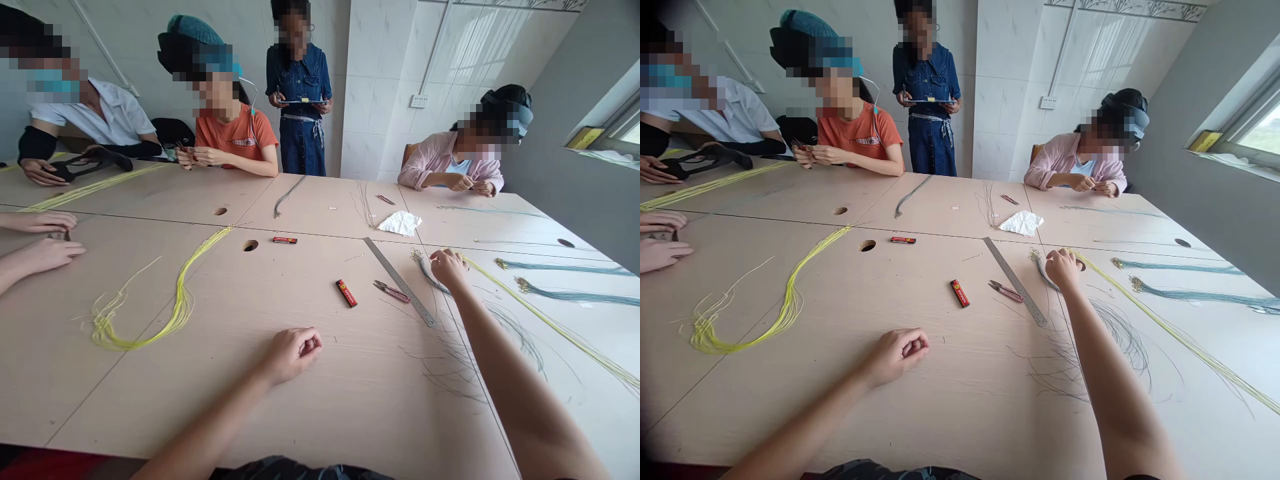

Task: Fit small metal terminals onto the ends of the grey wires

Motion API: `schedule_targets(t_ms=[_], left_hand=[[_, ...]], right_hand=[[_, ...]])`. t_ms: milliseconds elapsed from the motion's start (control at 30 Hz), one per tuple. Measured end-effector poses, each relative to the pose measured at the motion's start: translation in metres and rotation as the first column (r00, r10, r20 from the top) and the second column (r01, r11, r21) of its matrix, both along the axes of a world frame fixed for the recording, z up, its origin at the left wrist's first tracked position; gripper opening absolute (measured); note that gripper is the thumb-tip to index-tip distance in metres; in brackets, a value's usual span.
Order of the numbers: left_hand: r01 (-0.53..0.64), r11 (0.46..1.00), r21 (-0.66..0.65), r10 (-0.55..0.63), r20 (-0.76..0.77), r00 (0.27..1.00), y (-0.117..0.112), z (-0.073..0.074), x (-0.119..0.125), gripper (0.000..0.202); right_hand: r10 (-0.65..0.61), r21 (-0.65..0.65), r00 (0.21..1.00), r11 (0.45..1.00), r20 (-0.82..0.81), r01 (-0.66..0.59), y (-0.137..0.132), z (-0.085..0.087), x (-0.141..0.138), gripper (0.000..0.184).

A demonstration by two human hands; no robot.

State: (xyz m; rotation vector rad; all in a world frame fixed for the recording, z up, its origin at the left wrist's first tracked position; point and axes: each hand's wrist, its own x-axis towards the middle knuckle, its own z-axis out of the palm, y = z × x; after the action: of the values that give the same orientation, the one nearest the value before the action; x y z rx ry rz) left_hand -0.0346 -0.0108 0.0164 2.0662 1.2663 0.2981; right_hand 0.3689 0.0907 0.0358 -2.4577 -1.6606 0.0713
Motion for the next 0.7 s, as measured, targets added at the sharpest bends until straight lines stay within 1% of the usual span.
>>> schedule_targets(t_ms=[167, 267, 367, 433, 500, 533, 567, 633, 700], left_hand=[[-0.003, 1.0, 0.005, 0.003, 0.006, 1.0, 0.0, -0.001, 0.0, 0.014], [0.0, 1.0, 0.005, 0.0, 0.017, 1.0, 0.0, -0.002, 0.0, 0.014], [-0.006, 1.0, 0.007, 0.006, 0.025, 1.0, -0.001, -0.002, 0.001, 0.014], [-0.012, 1.0, 0.014, 0.011, 0.026, 1.0, -0.001, -0.002, 0.001, 0.013], [-0.013, 1.0, 0.021, 0.012, 0.029, 0.999, -0.002, -0.003, 0.001, 0.011], [-0.013, 1.0, 0.025, 0.012, 0.033, 0.999, -0.002, -0.003, 0.001, 0.011], [-0.01, 1.0, 0.029, 0.009, 0.038, 0.999, -0.002, -0.004, 0.001, 0.011], [-0.007, 0.999, 0.034, 0.005, 0.046, 0.999, -0.002, -0.005, 0.001, 0.011], [-0.007, 1.0, 0.026, 0.006, 0.054, 0.999, -0.002, -0.007, 0.0, 0.011]], right_hand=[[0.052, 0.028, 0.999, 0.998, 0.007, -0.052, -0.011, 0.006, 0.002, 0.034], [0.126, 0.013, 0.992, 0.992, 0.007, -0.126, -0.018, 0.009, -0.003, 0.032], [0.245, 0.016, 0.969, 0.969, 0.035, -0.245, -0.029, 0.012, -0.018, 0.031], [0.32, 0.043, 0.947, 0.946, 0.031, -0.321, -0.039, 0.015, -0.035, 0.028], [0.407, 0.06, 0.913, 0.912, 0.002, -0.407, -0.052, 0.019, -0.057, 0.025], [0.452, 0.05, 0.892, 0.891, -0.012, -0.451, -0.06, 0.02, -0.069, 0.023], [0.499, 0.009, 0.866, 0.866, -0.026, -0.499, -0.069, 0.021, -0.082, 0.024], [0.603, -0.08, 0.798, 0.794, -0.024, -0.603, -0.087, 0.02, -0.107, 0.033], [0.687, -0.106, 0.727, 0.722, -0.012, -0.684, -0.107, 0.017, -0.13, 0.031]])
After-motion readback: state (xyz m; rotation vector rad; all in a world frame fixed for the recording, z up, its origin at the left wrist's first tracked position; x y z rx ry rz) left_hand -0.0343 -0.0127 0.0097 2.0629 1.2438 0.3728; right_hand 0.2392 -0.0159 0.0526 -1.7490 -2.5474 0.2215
